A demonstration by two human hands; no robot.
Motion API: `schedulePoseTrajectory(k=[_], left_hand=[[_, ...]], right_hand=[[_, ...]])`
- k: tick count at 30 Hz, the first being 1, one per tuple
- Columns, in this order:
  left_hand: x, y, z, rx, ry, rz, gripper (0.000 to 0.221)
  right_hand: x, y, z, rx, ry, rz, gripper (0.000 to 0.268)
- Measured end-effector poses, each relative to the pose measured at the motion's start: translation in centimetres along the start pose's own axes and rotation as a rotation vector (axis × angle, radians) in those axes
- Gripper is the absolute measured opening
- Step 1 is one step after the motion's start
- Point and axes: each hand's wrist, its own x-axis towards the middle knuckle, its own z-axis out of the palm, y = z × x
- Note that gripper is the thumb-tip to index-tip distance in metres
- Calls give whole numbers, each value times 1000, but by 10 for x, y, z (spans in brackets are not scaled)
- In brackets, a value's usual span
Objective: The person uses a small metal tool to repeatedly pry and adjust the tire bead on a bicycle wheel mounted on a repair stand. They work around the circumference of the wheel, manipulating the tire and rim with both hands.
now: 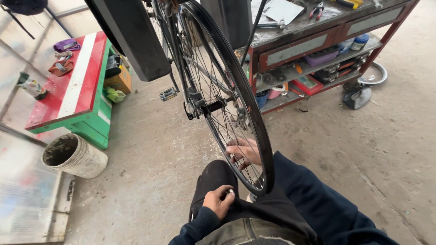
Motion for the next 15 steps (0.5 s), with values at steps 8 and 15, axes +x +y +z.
schedulePoseTrajectory(k=[8, 15], left_hand=[[5, -43, 6, -114, 95, -90, 26], [31, -42, -12, -713, 50, -308, 17]], right_hand=[[-12, -7, 11, 50, 98, 3, 52], [-2, 29, -18, 50, 229, -98, 48]])
